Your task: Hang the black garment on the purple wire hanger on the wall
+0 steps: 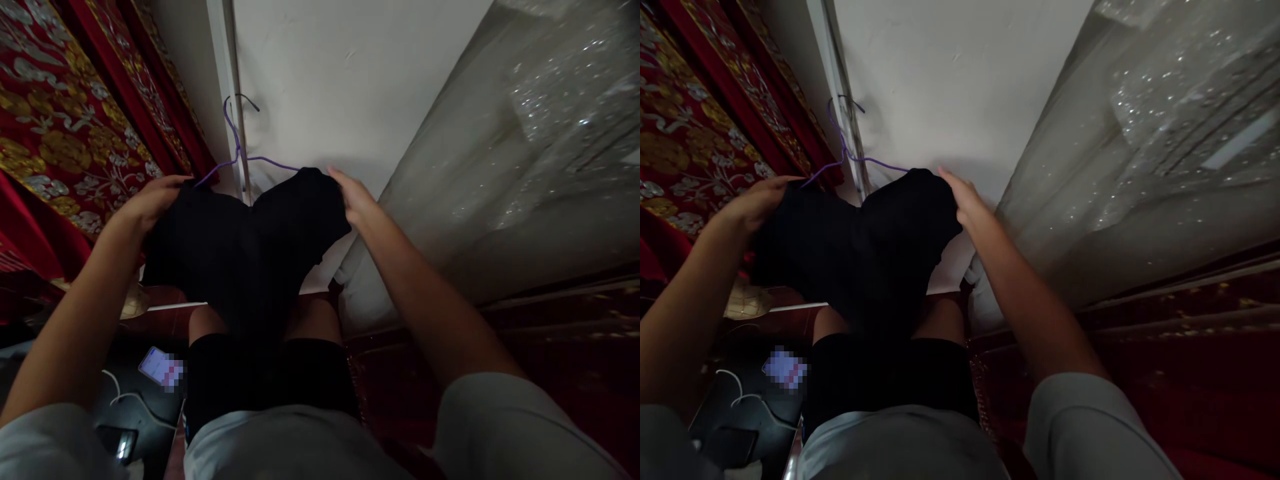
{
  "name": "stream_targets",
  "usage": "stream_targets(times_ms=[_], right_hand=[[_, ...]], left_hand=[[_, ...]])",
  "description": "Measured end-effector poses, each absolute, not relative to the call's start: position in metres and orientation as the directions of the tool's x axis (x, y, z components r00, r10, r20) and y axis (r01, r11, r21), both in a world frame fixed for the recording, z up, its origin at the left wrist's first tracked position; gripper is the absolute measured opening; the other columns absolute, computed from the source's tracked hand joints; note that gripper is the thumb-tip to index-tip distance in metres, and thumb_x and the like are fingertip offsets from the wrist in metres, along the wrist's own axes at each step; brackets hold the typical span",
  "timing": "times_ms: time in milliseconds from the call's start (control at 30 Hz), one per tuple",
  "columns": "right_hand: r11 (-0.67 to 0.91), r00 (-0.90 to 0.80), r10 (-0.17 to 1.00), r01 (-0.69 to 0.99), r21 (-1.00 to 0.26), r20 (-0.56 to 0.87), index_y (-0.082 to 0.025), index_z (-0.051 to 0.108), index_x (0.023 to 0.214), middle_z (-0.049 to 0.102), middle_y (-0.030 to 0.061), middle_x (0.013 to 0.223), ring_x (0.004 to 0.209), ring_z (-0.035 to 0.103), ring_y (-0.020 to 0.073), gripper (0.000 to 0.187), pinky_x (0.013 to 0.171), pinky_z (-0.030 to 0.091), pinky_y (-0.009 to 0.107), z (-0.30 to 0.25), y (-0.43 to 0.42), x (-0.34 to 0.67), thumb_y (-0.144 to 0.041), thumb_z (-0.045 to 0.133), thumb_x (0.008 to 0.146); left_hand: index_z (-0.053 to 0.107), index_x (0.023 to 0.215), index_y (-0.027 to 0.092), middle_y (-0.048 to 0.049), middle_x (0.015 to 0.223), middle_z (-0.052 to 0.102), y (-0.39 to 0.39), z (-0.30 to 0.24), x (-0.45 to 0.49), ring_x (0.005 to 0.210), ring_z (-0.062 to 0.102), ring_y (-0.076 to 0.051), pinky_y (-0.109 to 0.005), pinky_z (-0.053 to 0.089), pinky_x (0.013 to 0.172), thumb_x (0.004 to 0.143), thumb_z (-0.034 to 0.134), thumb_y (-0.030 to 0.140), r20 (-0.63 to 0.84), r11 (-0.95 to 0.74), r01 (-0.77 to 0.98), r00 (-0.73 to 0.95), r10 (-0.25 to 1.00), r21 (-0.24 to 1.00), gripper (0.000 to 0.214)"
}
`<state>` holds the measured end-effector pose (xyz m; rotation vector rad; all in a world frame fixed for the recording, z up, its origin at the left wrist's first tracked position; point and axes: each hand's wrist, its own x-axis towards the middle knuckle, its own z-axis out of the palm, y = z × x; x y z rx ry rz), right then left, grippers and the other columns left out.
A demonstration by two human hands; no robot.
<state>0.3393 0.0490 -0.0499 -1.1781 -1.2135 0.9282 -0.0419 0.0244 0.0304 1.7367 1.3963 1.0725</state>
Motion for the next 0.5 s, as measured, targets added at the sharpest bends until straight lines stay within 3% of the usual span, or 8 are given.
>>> stream_targets(times_ms=[67,133,233,333,433,500], right_hand=[[0.154,0.179,0.972,0.011,-0.988,0.154,-0.020,0.071,0.097,0.074,0.0121,0.092,0.100,0.070,0.0301,0.054,0.087,0.059,0.044,-0.058,0.048,0.341,-0.067,0.079,0.071],[0.176,0.197,0.964,0.016,-0.984,0.176,-0.020,0.071,0.098,0.075,0.0126,0.097,0.104,0.070,0.0316,0.061,0.089,0.058,0.047,-0.057,0.050,0.341,-0.069,0.082,0.065],[0.304,0.264,0.916,0.040,-0.952,0.303,-0.023,0.068,0.097,0.074,0.0093,0.110,0.115,0.065,0.0291,0.055,0.095,0.057,0.045,-0.037,0.055,0.333,-0.072,0.075,0.073],[0.438,0.280,0.860,0.025,-0.899,0.427,-0.026,0.066,0.093,0.073,0.0061,0.112,0.119,0.063,0.0240,0.038,0.095,0.056,0.038,-0.004,0.041,0.320,-0.063,0.060,0.091],[0.421,0.061,0.905,0.020,-0.907,0.422,-0.025,0.069,0.096,0.074,0.0052,0.102,0.115,0.066,0.0227,0.055,0.091,0.056,0.037,0.025,-0.001,0.306,-0.068,0.034,0.100],[0.382,-0.307,0.875,-0.034,-0.923,0.374,-0.023,0.072,0.096,0.074,0.0073,0.096,0.108,0.069,0.0242,0.072,0.089,0.057,0.039,0.037,-0.033,0.298,-0.078,0.025,0.097]], left_hand=[[0.066,0.123,0.011,-0.0072,0.089,0.070,0.018,0.037,-0.041,0.076,0.063,-0.016,-0.035,0.056,0.078,0.105,0.048,0.033,0.073,-0.101,0.369,0.088,0.993,0.924,0.033],[0.069,0.118,0.013,-0.0039,0.086,0.070,0.011,0.042,-0.037,0.075,0.060,-0.014,-0.032,0.054,0.083,0.105,0.050,0.037,0.116,-0.142,0.371,0.091,0.989,0.918,0.033],[0.070,0.110,0.012,0.0005,0.094,0.070,0.008,0.045,-0.028,0.086,0.059,-0.013,-0.028,0.049,0.095,0.092,0.070,0.028,0.359,-0.410,0.566,0.206,0.910,0.715,0.024],[0.070,0.108,0.011,0.0014,0.104,0.071,0.015,0.049,-0.022,0.101,0.059,-0.014,-0.027,0.043,0.105,0.092,0.066,0.018,0.471,-0.510,0.717,0.282,0.836,0.476,0.018],[0.070,0.105,0.010,0.0008,0.103,0.071,0.023,0.049,-0.022,0.100,0.059,-0.013,-0.028,0.043,0.106,0.094,0.056,0.010,0.585,-0.512,0.772,0.231,0.777,0.375,0.018],[0.071,0.098,0.011,0.0013,0.096,0.071,0.024,0.044,-0.023,0.096,0.061,-0.013,-0.027,0.046,0.102,0.091,0.053,0.006,0.631,-0.541,0.746,0.212,0.746,0.389,0.019]])
